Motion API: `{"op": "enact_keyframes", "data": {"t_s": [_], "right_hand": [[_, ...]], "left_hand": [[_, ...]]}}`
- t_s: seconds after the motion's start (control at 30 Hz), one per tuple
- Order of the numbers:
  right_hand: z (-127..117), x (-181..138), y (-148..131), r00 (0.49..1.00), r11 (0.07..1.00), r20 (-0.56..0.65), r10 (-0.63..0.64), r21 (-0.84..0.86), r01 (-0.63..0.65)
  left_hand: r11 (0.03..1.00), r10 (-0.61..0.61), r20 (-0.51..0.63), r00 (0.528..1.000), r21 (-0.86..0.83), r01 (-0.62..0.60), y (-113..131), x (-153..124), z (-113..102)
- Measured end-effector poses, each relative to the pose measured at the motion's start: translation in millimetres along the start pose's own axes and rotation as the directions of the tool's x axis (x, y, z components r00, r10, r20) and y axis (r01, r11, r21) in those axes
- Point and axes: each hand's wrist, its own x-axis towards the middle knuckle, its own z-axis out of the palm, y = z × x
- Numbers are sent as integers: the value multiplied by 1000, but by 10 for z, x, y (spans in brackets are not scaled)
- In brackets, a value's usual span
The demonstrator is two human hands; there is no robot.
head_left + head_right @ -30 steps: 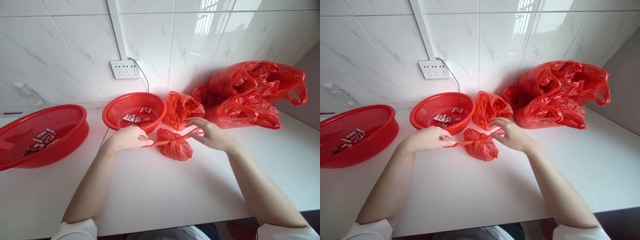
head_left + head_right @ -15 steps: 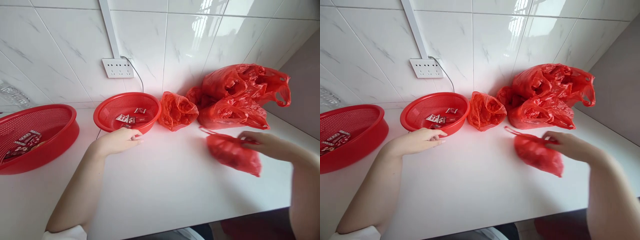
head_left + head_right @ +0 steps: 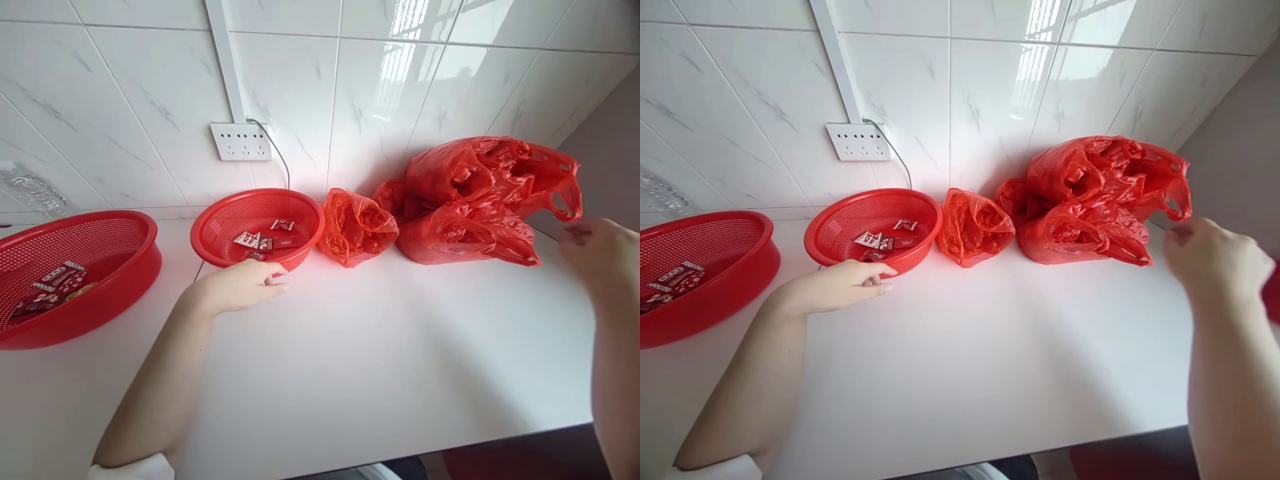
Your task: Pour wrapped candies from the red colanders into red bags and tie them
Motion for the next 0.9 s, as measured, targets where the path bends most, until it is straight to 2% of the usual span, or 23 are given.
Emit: {"op": "enact_keyframes", "data": {"t_s": [0.03,0.07,0.1,0.13,0.17,0.2,0.23,0.27,0.3,0.4,0.5,0.6,0.67,0.73,0.77,0.8,0.83,0.9], "right_hand": [[89,-44,-282,999,1000,32,-26,-7,27],[154,-124,-578,992,989,57,-112,103,106],[206,-227,-878,947,934,147,-286,264,241],[259,-339,-1172,854,859,259,-451,386,336],[326,-447,-1450,760,792,321,-565,472,389],[418,-540,-1706,663,748,392,-638,520,412],[540,-614,-1935,590,725,439,-678,535,434],[689,-667,-2133,557,726,471,-684,521,450],[857,-700,-2298,554,747,503,-664,485,456],[1355,-719,-2616,606,798,521,-601,430,422],[1647,-692,-2730,645,816,510,-569,450,363],[1697,-655,-2735,723,798,425,-545,527,291],[1663,-620,-2718,805,779,323,-497,575,251],[1620,-570,-2711,902,725,173,-395,661,190],[1600,-539,-2713,947,649,90,-310,748,141],[1578,-505,-2720,980,520,24,-196,850,83],[1551,-468,-2730,998,337,-4,-64,941,25],[1467,-398,-2752,989,-90,58,135,995,-46]], "left_hand": [[1000,1,2,1000,5,-1,5,-2,1],[1000,0,0,1000,10,0,10,-6,3],[1000,0,-4,1000,15,0,15,-10,7],[1000,0,-8,1000,20,0,20,-14,11],[1000,1,-12,1000,25,-1,24,-20,16],[1000,5,-17,1000,30,-4,29,-27,23],[999,10,-23,1000,36,-9,33,-35,30],[999,15,-32,999,43,-14,36,-45,37],[999,21,-40,999,49,-19,39,-55,44],[998,35,-47,998,55,-33,38,-87,58],[999,37,-46,998,29,-36,15,-116,59],[999,42,-43,998,-2,-42,-13,-127,53],[999,49,-42,998,-6,-49,-15,-119,52],[999,51,-40,998,-2,-51,-1,-98,59],[999,49,-38,998,-2,-49,10,-84,65],[999,46,-32,998,-2,-46,22,-70,72],[999,47,-26,999,-6,-47,33,-56,79],[998,60,-33,998,-25,-61,48,-33,90]]}}
